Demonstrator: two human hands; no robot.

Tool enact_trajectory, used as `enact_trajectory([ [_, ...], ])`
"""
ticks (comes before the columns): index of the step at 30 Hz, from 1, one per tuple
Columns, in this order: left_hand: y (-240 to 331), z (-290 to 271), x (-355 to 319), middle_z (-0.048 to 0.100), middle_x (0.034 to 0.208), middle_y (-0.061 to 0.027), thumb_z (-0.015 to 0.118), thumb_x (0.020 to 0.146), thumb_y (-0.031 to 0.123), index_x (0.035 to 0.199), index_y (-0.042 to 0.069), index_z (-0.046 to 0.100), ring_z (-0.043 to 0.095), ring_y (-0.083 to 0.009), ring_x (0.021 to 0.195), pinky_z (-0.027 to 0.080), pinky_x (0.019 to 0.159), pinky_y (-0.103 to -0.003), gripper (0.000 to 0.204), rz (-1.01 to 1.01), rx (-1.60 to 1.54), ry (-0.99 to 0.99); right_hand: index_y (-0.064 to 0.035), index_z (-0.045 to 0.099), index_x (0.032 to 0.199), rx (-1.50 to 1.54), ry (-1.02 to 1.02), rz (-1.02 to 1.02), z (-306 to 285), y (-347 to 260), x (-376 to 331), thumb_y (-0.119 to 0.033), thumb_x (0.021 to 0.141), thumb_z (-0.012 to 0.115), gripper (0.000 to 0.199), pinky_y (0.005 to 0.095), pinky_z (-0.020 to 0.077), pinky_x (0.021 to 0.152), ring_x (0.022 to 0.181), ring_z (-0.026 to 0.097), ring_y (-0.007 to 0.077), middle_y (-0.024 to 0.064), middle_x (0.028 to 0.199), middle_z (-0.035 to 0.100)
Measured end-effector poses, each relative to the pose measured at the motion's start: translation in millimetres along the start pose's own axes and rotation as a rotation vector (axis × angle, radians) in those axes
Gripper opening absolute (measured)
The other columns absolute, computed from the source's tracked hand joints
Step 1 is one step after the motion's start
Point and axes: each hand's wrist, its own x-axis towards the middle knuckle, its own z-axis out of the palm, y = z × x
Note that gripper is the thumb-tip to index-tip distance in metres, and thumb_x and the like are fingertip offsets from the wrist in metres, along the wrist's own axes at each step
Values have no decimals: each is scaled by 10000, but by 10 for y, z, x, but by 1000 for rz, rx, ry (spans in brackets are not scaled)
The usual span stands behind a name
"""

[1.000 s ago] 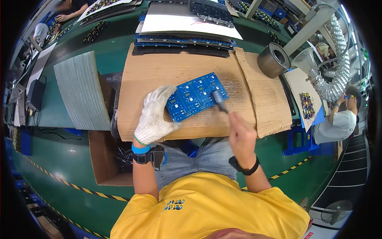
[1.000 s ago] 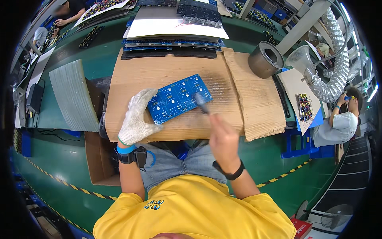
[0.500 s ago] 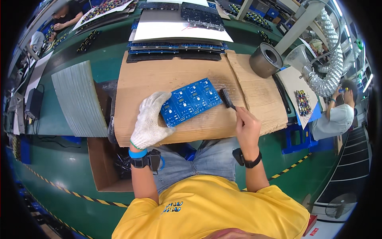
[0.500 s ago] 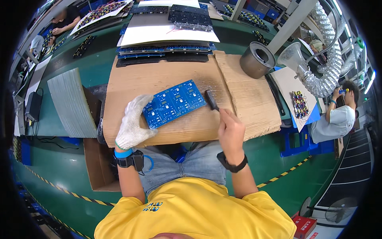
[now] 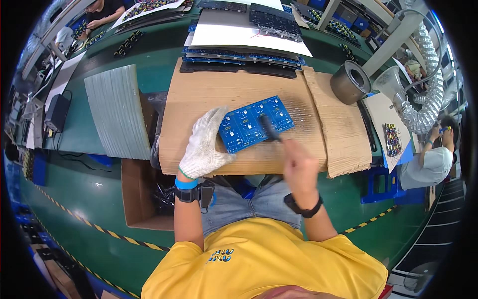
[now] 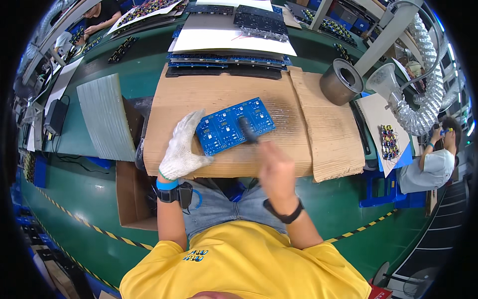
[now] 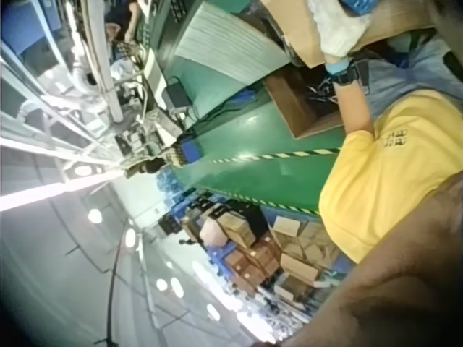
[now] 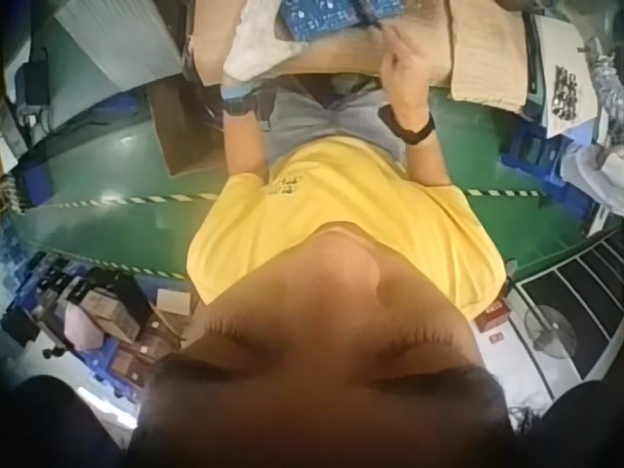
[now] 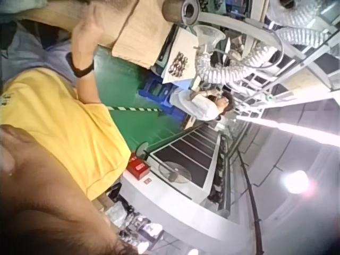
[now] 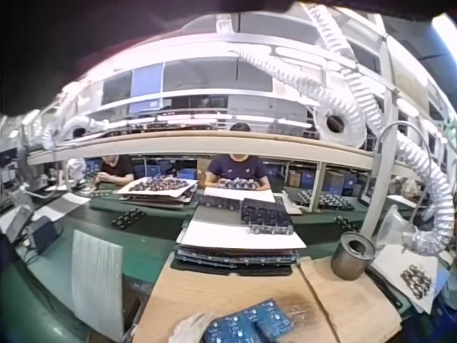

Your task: Apply a coating or flux to several printed circuit boards using a manual brush applicator tool.

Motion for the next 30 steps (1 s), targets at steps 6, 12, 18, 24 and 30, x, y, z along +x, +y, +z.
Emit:
enact_trajectory([
  [6, 1, 24, 17, 471, 1674, -245, 960, 622, 212, 1660, 96, 454, 405, -446, 1579, 349, 1313, -537, 1161, 3, -13, -12, 22, 791, 1184, -33, 223, 139, -50, 113, 208, 45, 986, 678, 229, 444, 623, 879, 1039, 778, 400, 240, 1149, 791],
  [12, -53, 67, -8, 481, 1662, -252, 955, 657, 262, 1660, 63, 437, 397, -455, 1578, 346, 1308, -550, 1146, 31, -34, 19, -8, 806, 1134, 196, 8, 13, 413, -317, 343, 37, 944, 709, 218, 452, 630, 839, 961, 773, 395, 221, 1091, 786],
  [18, 19, 49, -3, 465, 1682, -253, 956, 687, 248, 1663, 62, 436, 405, -442, 1587, 344, 1321, -527, 1121, -1, 58, -34, 9, 789, 1090, -44, 172, 209, -124, 815, 489, 61, 895, 654, 243, 515, 609, 793, 925, 749, 469, 245, 1043, 761],
  [24, 300, -135, 196, 446, 1687, -278, 916, 757, 329, 1654, 33, 435, 419, -450, 1572, 352, 1313, -513, 1060, -7, 135, -164, -22, 747, 1122, -53, 102, 357, -941, 1815, 300, 27, 889, 717, 241, 503, 574, 896, 1032, 706, 457, 243, 1152, 729],
  [30, 536, -541, 874, 569, 1576, -279, 850, 845, 331, 1519, 16, 595, 483, -442, 1522, 390, 1282, -494, 786, 239, 351, -265, -22, 735, 1121, -145, -277, 483, -1233, 1948, 341, -12, 891, 774, 233, 492, 552, 984, 1193, 668, 437, 219, 1316, 681],
])
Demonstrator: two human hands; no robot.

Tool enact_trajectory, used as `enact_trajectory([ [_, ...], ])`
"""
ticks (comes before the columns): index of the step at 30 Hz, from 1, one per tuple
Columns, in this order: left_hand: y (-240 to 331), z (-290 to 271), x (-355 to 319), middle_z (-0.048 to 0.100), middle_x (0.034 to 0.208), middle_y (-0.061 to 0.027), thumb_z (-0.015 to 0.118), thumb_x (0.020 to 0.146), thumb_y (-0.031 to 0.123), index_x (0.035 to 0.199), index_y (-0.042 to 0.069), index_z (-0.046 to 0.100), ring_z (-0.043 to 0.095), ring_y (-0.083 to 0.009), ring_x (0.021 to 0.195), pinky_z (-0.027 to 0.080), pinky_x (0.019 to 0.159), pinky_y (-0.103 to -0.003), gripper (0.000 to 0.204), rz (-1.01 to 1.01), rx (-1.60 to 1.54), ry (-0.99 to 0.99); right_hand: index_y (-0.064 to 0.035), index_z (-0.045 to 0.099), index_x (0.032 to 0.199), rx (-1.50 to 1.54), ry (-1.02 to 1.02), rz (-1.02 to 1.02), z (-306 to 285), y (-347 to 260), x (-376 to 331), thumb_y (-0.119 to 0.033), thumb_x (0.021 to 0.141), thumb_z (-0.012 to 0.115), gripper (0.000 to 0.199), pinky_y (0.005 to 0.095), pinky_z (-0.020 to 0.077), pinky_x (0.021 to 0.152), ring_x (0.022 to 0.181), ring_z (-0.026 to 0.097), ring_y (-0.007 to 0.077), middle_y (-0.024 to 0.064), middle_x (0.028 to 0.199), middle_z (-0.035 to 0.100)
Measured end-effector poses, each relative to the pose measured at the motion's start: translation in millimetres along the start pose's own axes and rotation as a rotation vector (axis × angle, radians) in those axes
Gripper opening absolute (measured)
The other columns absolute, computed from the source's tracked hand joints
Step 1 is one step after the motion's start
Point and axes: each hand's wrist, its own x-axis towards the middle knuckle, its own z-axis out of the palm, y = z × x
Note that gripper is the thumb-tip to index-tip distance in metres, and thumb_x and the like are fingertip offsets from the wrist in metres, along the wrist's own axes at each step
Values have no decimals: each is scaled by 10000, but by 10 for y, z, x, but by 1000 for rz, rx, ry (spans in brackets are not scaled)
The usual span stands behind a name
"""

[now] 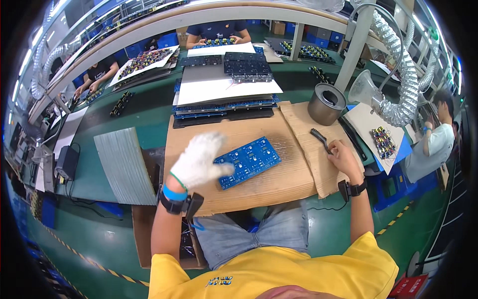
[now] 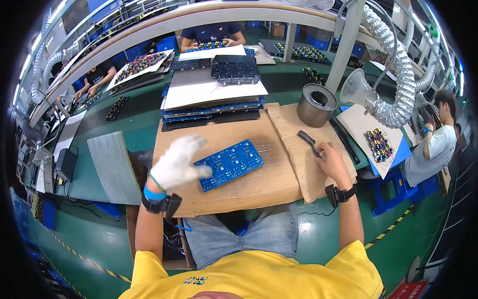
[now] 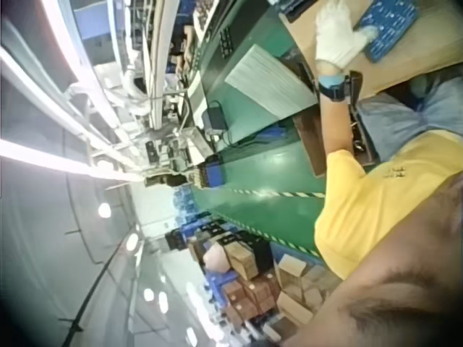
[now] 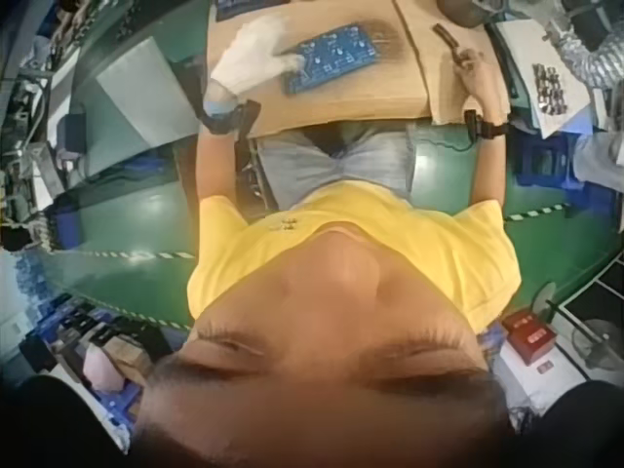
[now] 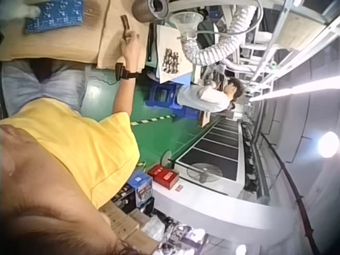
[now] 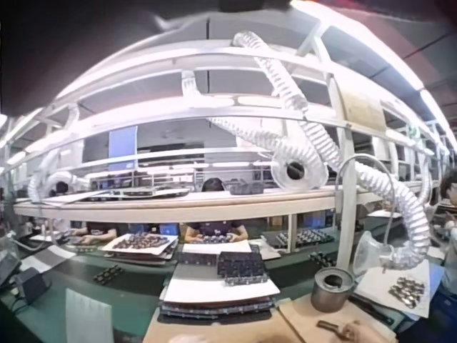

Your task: Apply a coating or flux to several printed circuit boards using a manual brush applicator tool.

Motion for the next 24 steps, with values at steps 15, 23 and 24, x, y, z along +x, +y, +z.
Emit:
enact_trajectory([
  [15, -1156, 631, 1296, 771, 1312, -110, 709, 917, -10, 1210, 95, 779, 677, -324, 1323, 484, 1188, -489, 319, 67, 329, 771, -156, 451, 1689, -409, -88, -443, 295, -1910, 2512, -469, 1151, 525, 626, 492, 413, 1258, 1546, 434, 501, 323, 1674, 437],
  [23, -1260, 611, 1284, 793, 1258, -81, 732, 907, -20, 1159, 99, 793, 708, -300, 1283, 496, 1186, -466, 285, 18, 301, 805, -240, 355, 1747, -302, -396, -585, 561, -1680, 3450, -610, 1169, 349, 686, 498, 313, 1323, 1652, 256, 486, 349, 1763, 262],
  [24, -1252, 611, 1286, 793, 1258, -81, 732, 907, -20, 1159, 99, 793, 708, -300, 1283, 496, 1186, -466, 285, 9, 301, 794, -240, 355, 1747, -273, -416, -623, 597, -1641, 3525, -610, 1169, 349, 686, 498, 313, 1323, 1652, 256, 486, 349, 1763, 262],
])
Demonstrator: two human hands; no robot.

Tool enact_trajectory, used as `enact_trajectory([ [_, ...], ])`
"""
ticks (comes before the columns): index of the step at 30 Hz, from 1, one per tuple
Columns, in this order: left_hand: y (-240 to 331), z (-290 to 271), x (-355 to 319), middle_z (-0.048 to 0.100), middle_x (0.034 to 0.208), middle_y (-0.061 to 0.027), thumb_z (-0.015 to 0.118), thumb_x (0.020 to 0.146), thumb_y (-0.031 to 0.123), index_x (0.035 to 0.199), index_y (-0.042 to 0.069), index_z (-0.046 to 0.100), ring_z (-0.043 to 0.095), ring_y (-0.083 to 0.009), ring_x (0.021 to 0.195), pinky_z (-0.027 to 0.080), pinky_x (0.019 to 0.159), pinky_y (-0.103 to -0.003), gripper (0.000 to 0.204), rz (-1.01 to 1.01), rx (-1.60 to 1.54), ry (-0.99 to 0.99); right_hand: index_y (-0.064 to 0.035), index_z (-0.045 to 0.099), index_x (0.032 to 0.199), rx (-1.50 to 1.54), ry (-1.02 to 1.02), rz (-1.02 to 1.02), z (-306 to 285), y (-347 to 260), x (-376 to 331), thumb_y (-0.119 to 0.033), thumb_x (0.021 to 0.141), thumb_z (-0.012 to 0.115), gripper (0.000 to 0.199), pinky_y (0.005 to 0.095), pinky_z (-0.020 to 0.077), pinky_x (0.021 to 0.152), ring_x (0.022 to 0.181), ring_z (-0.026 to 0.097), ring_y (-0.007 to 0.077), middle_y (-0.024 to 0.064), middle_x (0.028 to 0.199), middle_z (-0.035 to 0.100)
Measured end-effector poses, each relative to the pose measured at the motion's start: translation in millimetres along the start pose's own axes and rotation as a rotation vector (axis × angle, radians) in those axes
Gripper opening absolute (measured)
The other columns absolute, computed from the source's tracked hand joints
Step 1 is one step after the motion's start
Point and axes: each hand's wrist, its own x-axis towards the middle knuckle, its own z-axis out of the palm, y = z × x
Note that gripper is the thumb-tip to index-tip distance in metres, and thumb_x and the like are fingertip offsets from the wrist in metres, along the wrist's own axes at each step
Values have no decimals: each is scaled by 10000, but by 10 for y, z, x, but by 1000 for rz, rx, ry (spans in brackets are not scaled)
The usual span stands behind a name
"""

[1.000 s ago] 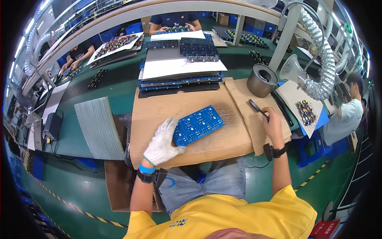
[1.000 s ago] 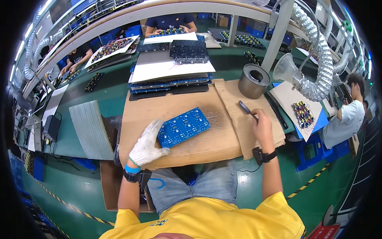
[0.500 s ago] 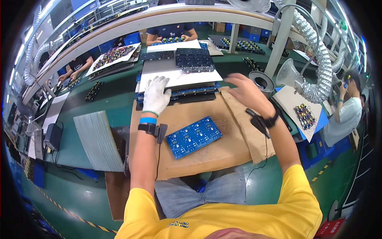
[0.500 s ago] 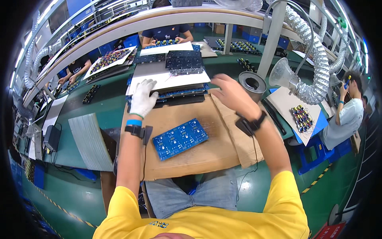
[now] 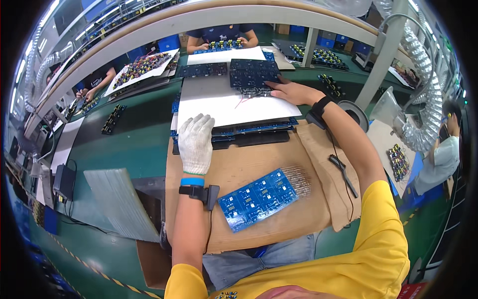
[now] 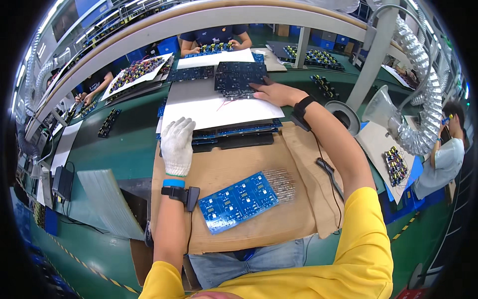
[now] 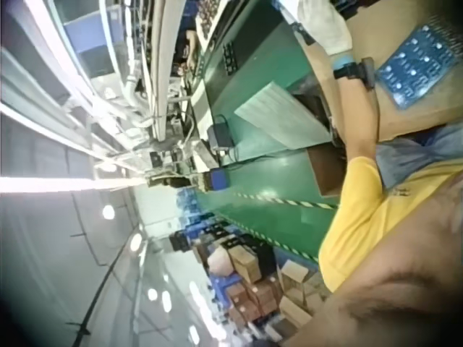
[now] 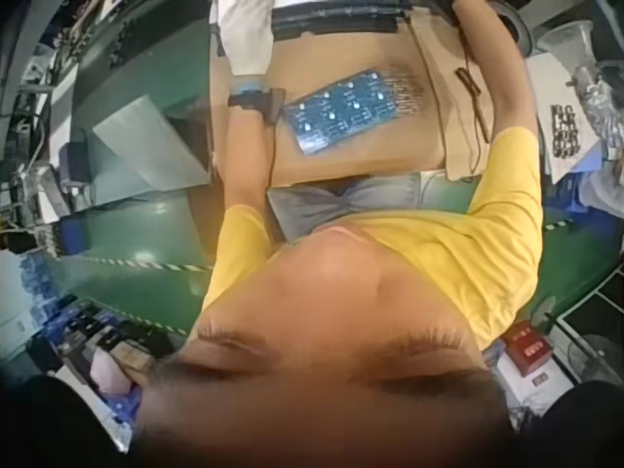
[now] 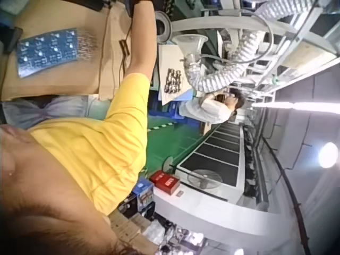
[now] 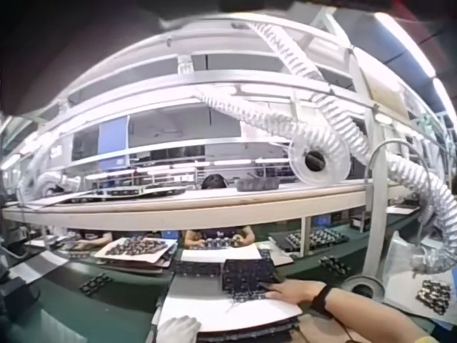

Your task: Apply a coating or flux to several printed circuit boards using a manual brush applicator tool.

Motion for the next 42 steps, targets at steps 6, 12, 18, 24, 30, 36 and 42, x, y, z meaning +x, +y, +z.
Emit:
enact_trajectory([
  [6, 32, -13, 27, 799, 1251, -75, 734, 906, -20, 1139, 96, 799, 709, -292, 1287, 492, 1196, -468, 269, -9, 31, -6, -275, 385, 1733, -31, 58, 8, 20, 281, 277, -609, 1168, 385, 656, 496, 347, 1301, 1612, 359, 480, 320, 1792, 210],
  [12, 22, -12, 23, 799, 1254, -73, 726, 906, -26, 1144, 98, 805, 708, -285, 1291, 485, 1209, -467, 280, -14, 30, -7, -314, 388, 1729, -30, 91, 39, -35, 418, 510, -623, 1159, 409, 649, 496, 380, 1279, 1568, 435, 492, 315, 1797, 204],
  [18, 29, -16, 37, 801, 1246, -79, 722, 902, -30, 1137, 97, 811, 709, -290, 1290, 486, 1210, -464, 281, -25, 20, -17, -342, 378, 1730, 11, 120, 61, -42, 597, 786, -656, 1143, 419, 667, 504, 374, 1283, 1571, 429, 499, 315, 1801, 192],
  [24, 45, -74, 25, 804, 1235, -86, 719, 900, -32, 1127, 95, 815, 708, -297, 1291, 486, 1211, -468, 277, -44, 5, -22, -288, 367, 1738, -43, 113, 83, -35, 844, 1142, -632, 1132, 498, 710, 505, 368, 1288, 1574, 446, 457, 269, 1803, 246],
  [30, -38, -82, 24, 781, 1252, -92, 698, 884, -10, 1142, 76, 787, 691, -291, 1293, 466, 1204, -487, 286, 16, -10, 31, -135, 456, 1680, 168, 397, -36, -203, 610, 808, -497, 1091, 676, 726, 435, 429, 1238, 1461, 580, 344, 218, 1699, 467],
  [36, -61, -25, -27, 785, 1226, -93, 697, 895, -4, 1117, 83, 786, 704, -295, 1264, 480, 1181, -485, 255, 33, -31, 61, -13, 766, 1343, 260, 438, -185, -467, -789, -680, -391, 1020, 790, 498, 384, 608, 965, 1034, 776, 260, 153, 1216, 820],
  [42, -37, -40, -75, 798, 1184, -88, 722, 891, 9, 1086, 86, 783, 722, -298, 1230, 496, 1167, -488, 218, 26, -74, 135, 57, 443, 1608, 2, -184, -393, 514, -2144, -1652, -417, 818, 941, 1047, 504, 438, 1220, 1445, 534, 476, 317, 1619, 498],
])
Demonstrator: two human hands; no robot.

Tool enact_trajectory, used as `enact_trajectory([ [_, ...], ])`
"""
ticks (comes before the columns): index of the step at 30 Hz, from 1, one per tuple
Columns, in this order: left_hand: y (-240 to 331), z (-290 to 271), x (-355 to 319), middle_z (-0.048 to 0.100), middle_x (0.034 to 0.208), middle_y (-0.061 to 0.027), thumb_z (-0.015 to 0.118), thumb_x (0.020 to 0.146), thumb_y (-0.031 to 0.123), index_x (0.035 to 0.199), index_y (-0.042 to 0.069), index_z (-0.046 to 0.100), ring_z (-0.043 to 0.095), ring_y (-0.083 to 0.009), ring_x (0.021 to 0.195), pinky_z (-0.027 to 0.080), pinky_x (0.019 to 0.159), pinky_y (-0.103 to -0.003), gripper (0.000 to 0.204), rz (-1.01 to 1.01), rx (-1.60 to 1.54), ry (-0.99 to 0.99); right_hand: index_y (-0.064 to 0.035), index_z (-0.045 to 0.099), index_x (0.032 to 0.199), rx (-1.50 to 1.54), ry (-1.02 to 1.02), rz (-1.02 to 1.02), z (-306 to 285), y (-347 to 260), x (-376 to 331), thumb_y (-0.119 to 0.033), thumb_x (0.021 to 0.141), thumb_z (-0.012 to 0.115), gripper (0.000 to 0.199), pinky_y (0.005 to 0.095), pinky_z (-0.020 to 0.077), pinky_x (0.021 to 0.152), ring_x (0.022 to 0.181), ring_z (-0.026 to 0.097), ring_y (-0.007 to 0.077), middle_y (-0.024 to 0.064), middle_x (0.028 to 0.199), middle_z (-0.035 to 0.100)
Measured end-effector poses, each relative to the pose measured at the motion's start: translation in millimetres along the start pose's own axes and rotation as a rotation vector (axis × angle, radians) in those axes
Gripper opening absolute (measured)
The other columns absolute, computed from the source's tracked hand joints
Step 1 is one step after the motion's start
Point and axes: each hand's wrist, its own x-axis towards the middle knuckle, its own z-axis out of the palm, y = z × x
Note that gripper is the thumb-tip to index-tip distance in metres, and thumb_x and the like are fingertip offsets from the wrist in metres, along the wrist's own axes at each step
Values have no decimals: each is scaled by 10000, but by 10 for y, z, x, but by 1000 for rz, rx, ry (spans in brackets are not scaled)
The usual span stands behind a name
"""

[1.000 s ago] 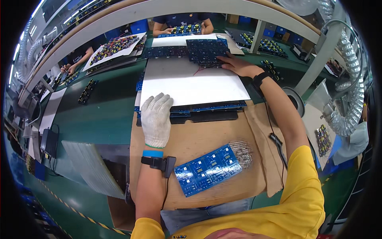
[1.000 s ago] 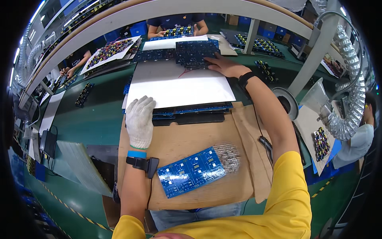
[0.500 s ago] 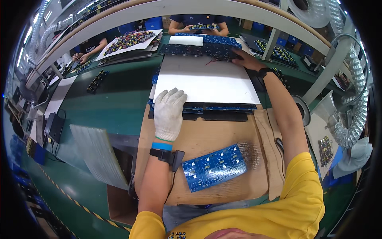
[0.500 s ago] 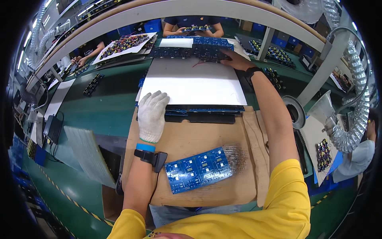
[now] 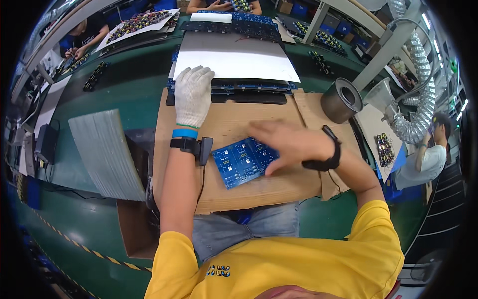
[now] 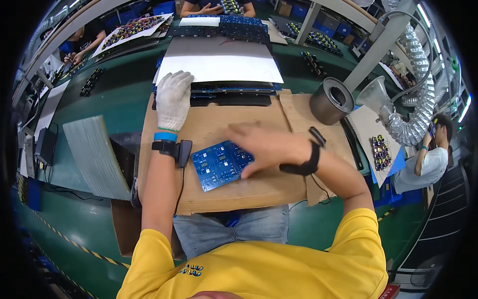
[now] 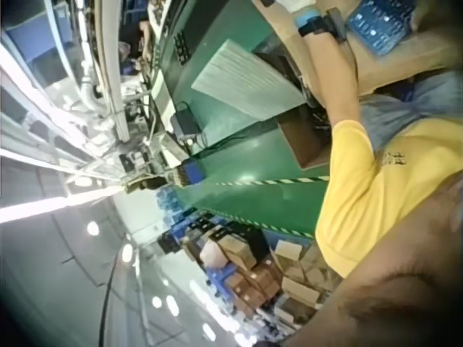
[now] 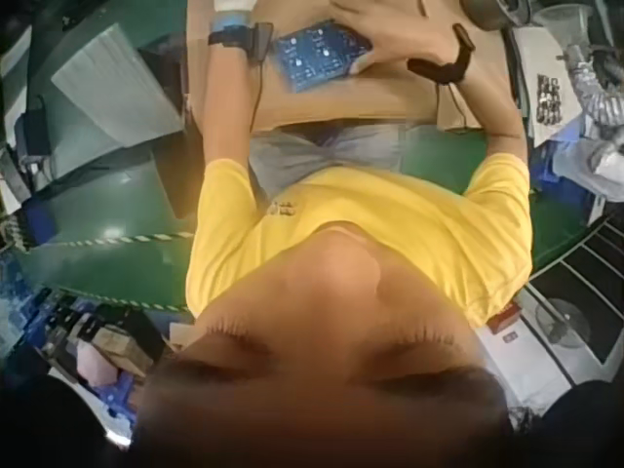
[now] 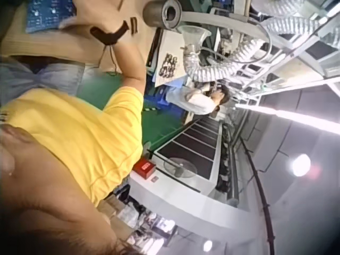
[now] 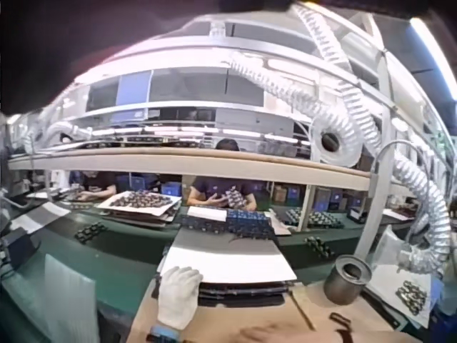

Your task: Apply a coating or flux to several printed circuit boards using a manual brush applicator tool.

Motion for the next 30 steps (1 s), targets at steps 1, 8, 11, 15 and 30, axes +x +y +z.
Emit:
enact_trajectory([
  [1, 4, -15, -16, 798, 1184, -88, 722, 891, 9, 1086, 86, 783, 722, -298, 1230, 496, 1167, -488, 218, 3, 2, 15, 57, 443, 1608, 0, 62, -60, 107, -70, -1, -417, 818, 941, 1047, 504, 438, 1220, 1445, 534, 476, 317, 1619, 498],
  [8, 11, -40, -48, 803, 1184, -104, 756, 892, 6, 1067, 69, 788, 722, -308, 1230, 496, 1177, -484, 189, -52, -56, 33, 45, 418, 1632, 61, -55, 13, -26, -11, -42, -401, 718, 1002, 1173, 501, 413, 1257, 1504, 497, 473, 306, 1641, 488],
  [11, 18, -31, -34, 799, 1167, -95, 760, 864, 8, 1067, 82, 775, 720, -298, 1226, 491, 1175, -482, 216, -68, -45, 52, 39, 435, 1644, 44, 217, 32, -538, 244, -214, -363, 678, 1024, 1201, 483, 407, 1271, 1511, 512, 442, 291, 1634, 518],
  [15, 37, -27, -23, 800, 1150, -98, 761, 863, -4, 1056, 78, 778, 728, -304, 1201, 501, 1161, -485, 211, -83, -50, 46, 41, 449, 1645, 66, 399, 203, -1244, 947, -82, -369, 668, 1042, 1215, 417, 413, 1269, 1520, 527, 357, 262, 1654, 523],
  [30, 19, 3, -24, 793, 1136, -95, 785, 835, -28, 1051, 77, 772, 725, -315, 1189, 514, 1135, -491, 241, -91, -60, 52, -18, 475, 1654, 271, 250, 512, -1358, 2840, 1064, -308, 771, 983, 1058, 401, 360, 1299, 1568, 465, 342, 198, 1697, 491],
])
